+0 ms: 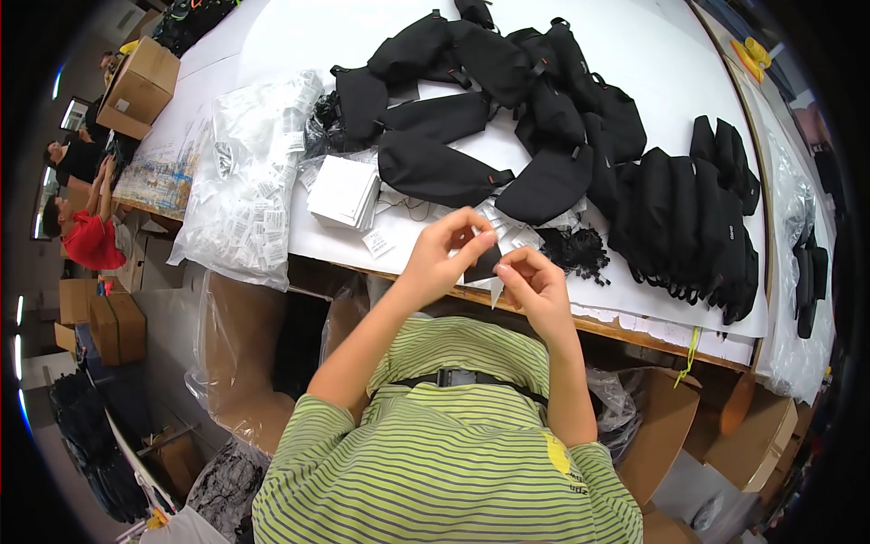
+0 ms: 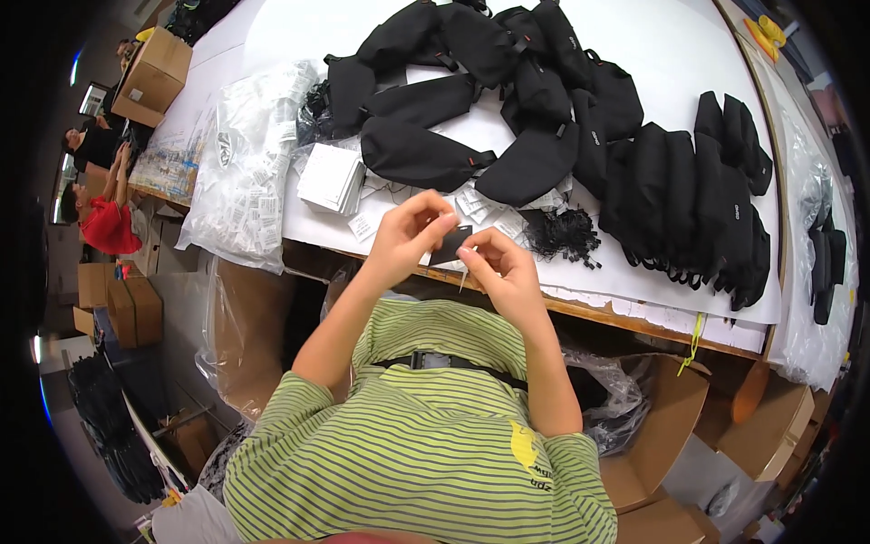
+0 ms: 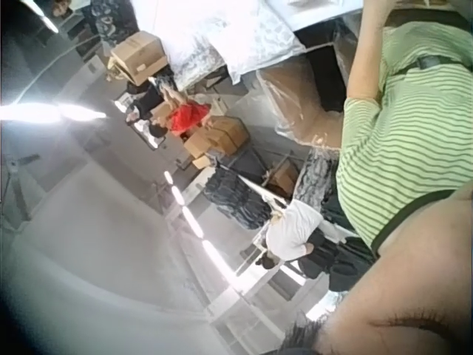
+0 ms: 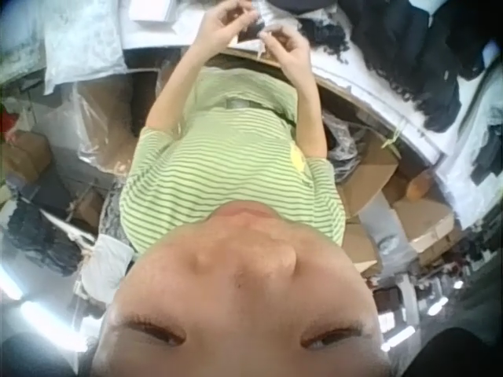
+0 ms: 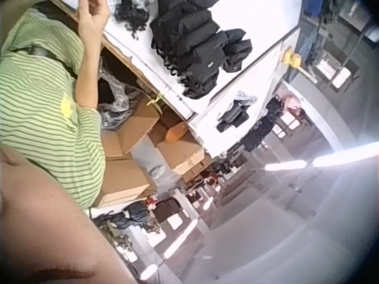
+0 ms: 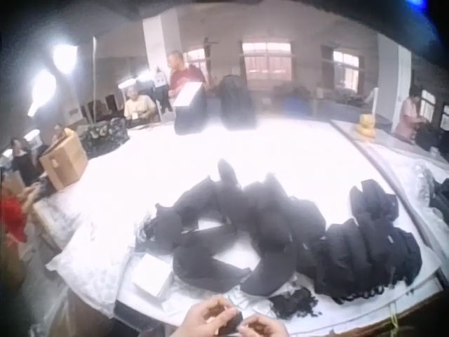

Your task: Inspecting black pouches and inserting documentation/desiccant packets into them.

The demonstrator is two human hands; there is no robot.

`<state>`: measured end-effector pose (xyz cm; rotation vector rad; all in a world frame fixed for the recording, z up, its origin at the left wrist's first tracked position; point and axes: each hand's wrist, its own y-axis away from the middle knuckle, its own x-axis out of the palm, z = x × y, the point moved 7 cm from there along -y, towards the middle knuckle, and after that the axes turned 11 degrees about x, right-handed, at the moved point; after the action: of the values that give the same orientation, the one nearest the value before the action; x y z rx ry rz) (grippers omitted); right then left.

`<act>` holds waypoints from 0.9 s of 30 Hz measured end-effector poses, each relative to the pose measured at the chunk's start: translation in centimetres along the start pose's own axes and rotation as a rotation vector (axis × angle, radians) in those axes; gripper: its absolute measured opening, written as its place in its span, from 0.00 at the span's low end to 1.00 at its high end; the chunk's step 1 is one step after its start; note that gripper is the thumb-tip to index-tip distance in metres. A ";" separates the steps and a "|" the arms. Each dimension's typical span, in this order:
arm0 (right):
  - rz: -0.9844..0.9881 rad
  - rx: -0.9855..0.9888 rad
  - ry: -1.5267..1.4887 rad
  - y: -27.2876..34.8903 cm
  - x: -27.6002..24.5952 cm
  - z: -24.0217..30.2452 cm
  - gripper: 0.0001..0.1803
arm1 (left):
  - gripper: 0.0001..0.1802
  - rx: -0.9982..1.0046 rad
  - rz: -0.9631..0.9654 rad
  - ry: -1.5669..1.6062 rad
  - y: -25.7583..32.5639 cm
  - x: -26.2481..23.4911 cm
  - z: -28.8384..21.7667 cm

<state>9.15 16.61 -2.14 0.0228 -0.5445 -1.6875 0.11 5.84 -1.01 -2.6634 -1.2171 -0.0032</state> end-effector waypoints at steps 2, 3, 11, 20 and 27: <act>-0.067 -0.017 -0.002 -0.1 -0.7 -0.2 0.05 | 0.09 0.177 0.096 -0.312 -3.9 -0.3 1.0; -0.073 -0.017 0.002 0.1 -1.0 -0.3 0.05 | 0.13 0.147 0.105 -0.592 -5.8 -0.7 2.0; -0.332 -0.019 -0.028 1.7 -4.4 -0.3 0.05 | 0.11 0.397 0.044 -1.154 -8.4 -0.4 4.3; -0.248 -0.106 0.408 -0.3 -0.1 -0.1 0.05 | 0.14 0.598 0.045 -0.791 3.6 0.2 -4.5; -0.051 -0.163 0.625 0.4 4.5 0.5 0.08 | 0.10 0.109 -0.252 -0.868 8.4 -3.6 -4.8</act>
<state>8.47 12.52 -0.25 0.4336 0.0624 -1.6572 4.42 -3.12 1.77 -2.4238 -1.6848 1.2401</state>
